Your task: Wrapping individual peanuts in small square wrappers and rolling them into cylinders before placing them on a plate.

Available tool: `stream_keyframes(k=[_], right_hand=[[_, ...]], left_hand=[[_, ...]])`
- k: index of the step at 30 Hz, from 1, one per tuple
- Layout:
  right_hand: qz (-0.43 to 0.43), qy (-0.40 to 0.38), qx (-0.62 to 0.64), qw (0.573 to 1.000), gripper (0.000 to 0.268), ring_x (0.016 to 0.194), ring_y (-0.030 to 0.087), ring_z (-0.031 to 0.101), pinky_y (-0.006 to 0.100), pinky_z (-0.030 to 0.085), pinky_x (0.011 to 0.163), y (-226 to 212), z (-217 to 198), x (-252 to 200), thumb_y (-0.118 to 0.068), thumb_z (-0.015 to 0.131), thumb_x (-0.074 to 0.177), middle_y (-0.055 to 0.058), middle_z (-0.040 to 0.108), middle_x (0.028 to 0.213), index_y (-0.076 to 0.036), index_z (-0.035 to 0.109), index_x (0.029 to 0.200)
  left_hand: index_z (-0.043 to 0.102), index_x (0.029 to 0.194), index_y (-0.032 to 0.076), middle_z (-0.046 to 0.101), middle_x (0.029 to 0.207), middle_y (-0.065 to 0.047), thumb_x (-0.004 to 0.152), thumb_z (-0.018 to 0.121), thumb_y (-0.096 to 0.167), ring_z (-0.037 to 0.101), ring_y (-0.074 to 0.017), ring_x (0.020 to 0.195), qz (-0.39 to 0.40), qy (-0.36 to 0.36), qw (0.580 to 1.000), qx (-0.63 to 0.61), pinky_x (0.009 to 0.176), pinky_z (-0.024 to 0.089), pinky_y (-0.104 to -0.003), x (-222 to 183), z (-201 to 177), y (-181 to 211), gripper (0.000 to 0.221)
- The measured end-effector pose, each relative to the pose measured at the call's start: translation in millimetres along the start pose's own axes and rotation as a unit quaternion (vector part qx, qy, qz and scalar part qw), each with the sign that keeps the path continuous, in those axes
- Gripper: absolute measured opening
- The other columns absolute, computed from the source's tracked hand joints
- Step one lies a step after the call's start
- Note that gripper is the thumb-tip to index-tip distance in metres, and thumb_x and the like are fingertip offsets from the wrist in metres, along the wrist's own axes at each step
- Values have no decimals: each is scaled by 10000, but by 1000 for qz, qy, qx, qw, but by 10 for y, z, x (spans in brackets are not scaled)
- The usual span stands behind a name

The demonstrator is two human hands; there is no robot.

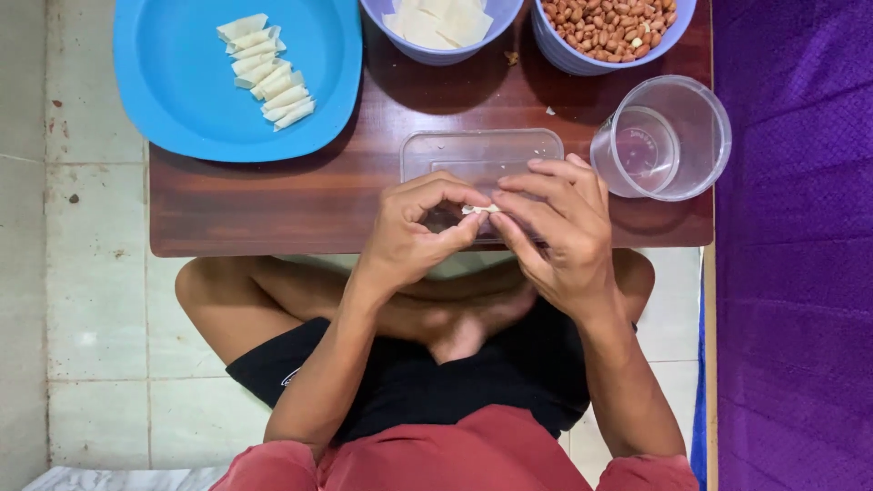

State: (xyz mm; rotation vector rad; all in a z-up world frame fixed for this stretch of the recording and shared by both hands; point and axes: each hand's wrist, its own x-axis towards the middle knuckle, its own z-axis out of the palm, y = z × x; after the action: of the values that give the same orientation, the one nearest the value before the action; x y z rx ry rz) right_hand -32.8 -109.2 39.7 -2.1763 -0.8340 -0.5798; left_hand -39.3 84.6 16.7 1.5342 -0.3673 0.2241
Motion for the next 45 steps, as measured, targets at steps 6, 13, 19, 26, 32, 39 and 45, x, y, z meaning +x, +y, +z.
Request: stream_keyframes(k=[6, 13, 19, 26, 32, 39, 45], right_hand=[[-20, 13, 0, 1000, 73, 1085, 317, 657, 481, 436, 1089, -26, 22, 24, -114, 829, 937, 47, 759, 1091, -119, 807, 1006], [-39, 7, -6, 999, 53, 1070, 314, 663, 475, 452, 1058, -74, 40, 76, -107, 832, 932, 49, 763, 1063, -114, 805, 977], [-72, -3, -13, 997, 50, 1059, 316, 664, 457, 452, 998, -108, 45, 159, -96, 816, 946, 50, 761, 1060, -109, 793, 988], [-86, -16, -15, 996, 24, 1044, 322, 667, 454, 455, 978, -154, 92, 248, -89, 794, 959, 56, 763, 1060, -97, 783, 979], [-124, -36, -2, 992, 8, 1031, 302, 674, 423, 446, 952, -188, 291, 453, -105, 774, 978, 44, 764, 1043, -105, 781, 976], [-151, -109, 75, 980, 107, 1001, 322, 654, 416, 456, 841, -145, 718, 918, -186, 695, 1055, 37, 745, 1052, -115, 768, 1024], [-177, -153, 72, 970, 87, 950, 269, 588, 394, 457, 902, -285, 1130, 1506, 26, 810, 921, 93, 708, 969, 11, 737, 965]], left_hand=[[784, 967, 68, 732, 829, -83, 850, 790, 41, 685, -158, 736, 3, 2, 1000, -3, 684, 586, -308, -35, -47, -8, 119], [784, 1047, 89, 732, 877, -95, 864, 799, 54, 699, -191, 788, 18, -6, 1000, -9, 734, 610, -320, -27, -141, 65, 187], [742, 1136, 66, 738, 934, -90, 876, 810, 104, 709, -190, 826, 15, -24, 1000, -9, 774, 613, -333, -15, -249, 92, 271], [762, 1023, 70, 727, 909, -94, 885, 799, 93, 704, -212, 800, 31, -25, 999, 18, 754, 607, -335, -57, -339, 68, 144], [762, 991, 70, 725, 906, -84, 904, 779, 80, 698, -222, 793, 64, -15, 995, 74, 746, 600, -335, -47, -626, 161, 89], [724, 1005, 68, 698, 956, -111, 933, 768, 81, 676, -330, 864, 107, -10, 971, 215, 791, 565, -422, 34, -1207, 289, 86], [689, 980, 69, 620, 987, -56, 899, 760, 71, 535, -238, 904, 122, 25, 914, 387, 877, 422, -364, 298, -1702, 315, 108]])
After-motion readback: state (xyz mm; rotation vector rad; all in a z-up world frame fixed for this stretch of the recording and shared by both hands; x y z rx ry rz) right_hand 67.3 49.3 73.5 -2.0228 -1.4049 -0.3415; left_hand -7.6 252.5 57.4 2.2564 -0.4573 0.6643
